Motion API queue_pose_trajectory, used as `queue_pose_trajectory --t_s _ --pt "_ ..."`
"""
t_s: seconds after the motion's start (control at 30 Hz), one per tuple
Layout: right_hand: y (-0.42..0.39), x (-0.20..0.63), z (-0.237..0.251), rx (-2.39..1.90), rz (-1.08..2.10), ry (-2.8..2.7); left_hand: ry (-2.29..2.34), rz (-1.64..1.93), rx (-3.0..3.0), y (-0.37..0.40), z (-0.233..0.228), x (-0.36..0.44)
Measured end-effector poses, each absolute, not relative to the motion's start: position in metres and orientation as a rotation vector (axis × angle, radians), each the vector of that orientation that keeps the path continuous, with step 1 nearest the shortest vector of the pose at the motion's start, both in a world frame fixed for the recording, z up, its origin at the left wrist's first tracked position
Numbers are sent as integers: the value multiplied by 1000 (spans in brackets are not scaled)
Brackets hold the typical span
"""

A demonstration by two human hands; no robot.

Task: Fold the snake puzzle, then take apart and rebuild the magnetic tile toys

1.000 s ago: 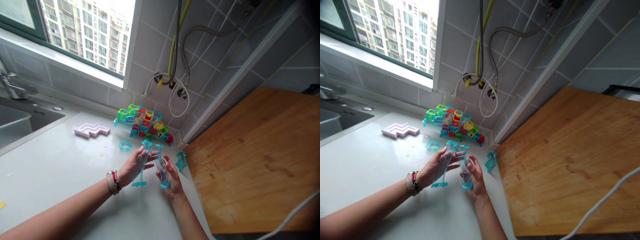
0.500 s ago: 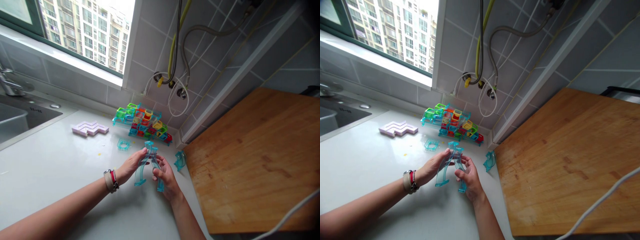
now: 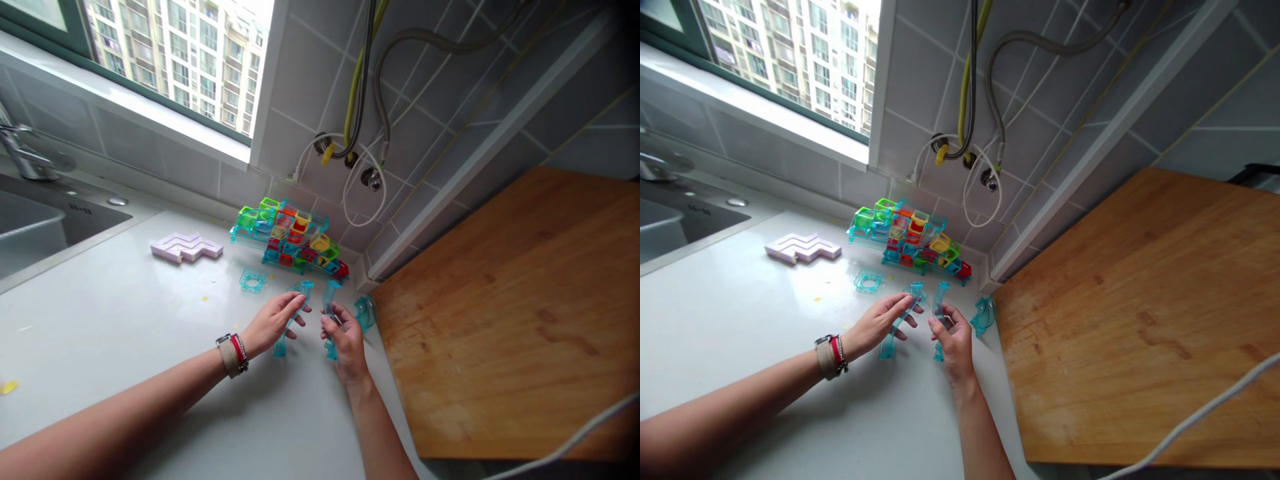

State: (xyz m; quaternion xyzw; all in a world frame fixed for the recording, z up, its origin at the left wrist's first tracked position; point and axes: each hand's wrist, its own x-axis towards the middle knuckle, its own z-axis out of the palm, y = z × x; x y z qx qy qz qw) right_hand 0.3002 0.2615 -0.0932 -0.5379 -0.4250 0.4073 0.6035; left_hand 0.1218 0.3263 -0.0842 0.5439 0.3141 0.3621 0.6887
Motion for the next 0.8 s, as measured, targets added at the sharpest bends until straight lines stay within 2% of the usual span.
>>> queue_pose_trajectory --t_s 0.23,0.47,0.8 --pt "260 296 -92 -1228 968 -1000 698 839 1211 327 -84 121" --pt "261 297 -85 -1040 1140 -676 686 846 1097 326 -83 121" --pt "262 300 -84 -1039 1136 -583 706 780 947 325 -78 120"
